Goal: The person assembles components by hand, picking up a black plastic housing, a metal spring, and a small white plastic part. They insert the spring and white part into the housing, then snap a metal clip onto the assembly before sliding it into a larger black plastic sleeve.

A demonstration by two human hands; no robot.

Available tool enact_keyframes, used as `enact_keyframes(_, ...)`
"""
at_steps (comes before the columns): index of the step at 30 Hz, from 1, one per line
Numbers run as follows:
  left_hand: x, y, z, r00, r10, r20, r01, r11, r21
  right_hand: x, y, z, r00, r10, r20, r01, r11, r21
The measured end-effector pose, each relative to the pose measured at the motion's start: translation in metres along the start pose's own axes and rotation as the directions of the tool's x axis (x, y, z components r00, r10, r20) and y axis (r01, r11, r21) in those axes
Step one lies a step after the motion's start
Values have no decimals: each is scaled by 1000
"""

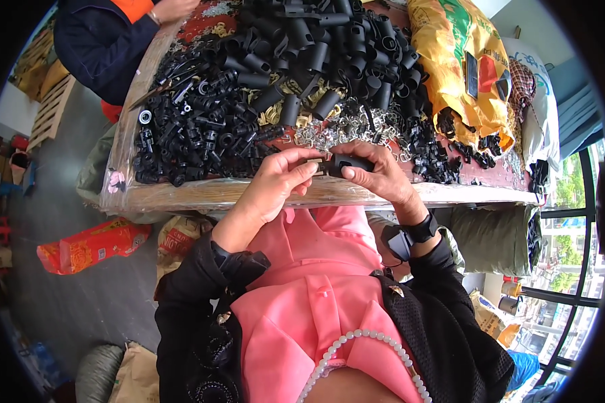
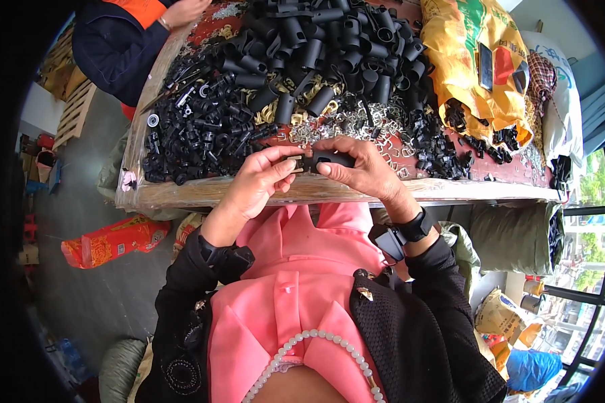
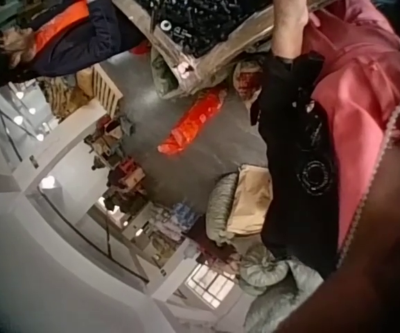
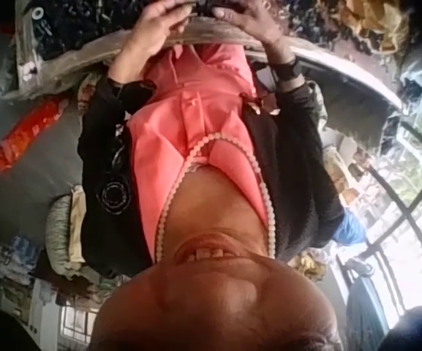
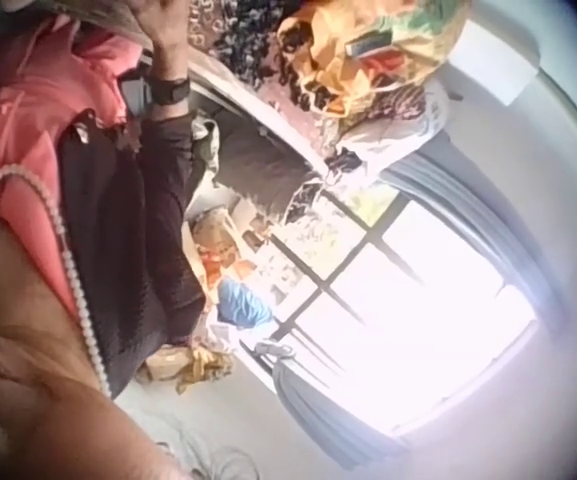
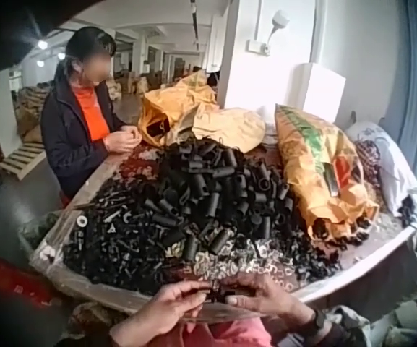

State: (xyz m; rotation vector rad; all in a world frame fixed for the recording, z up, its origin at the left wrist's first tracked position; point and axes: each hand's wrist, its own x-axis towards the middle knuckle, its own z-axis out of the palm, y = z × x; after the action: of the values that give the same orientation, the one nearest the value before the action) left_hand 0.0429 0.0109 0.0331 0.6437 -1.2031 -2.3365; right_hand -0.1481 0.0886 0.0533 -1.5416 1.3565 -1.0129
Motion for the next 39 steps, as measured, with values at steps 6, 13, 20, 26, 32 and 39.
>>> enact_keyframes(6,-2,-3,5,999,44,2,-44,974,224,-2,-12,6,998,-44,-49,45,999,17)
enact_keyframes(13,-3,-4,5,1000,7,-9,-6,990,144,-2,-16,14,954,-283,-101,243,924,-296)
enact_keyframes(20,-3,-3,8,1000,-12,14,9,983,183,-4,-11,26,930,-292,-222,242,943,-227)
enact_keyframes(26,-6,2,15,996,82,18,-84,970,228,-5,-3,34,921,-203,-331,189,979,-74)
enact_keyframes(32,-5,0,7,997,-77,-11,77,993,85,4,-9,21,963,-261,-70,261,965,-8)
enact_keyframes(39,-1,-16,9,993,-114,-9,112,989,-100,0,-15,15,914,-328,241,321,945,68)
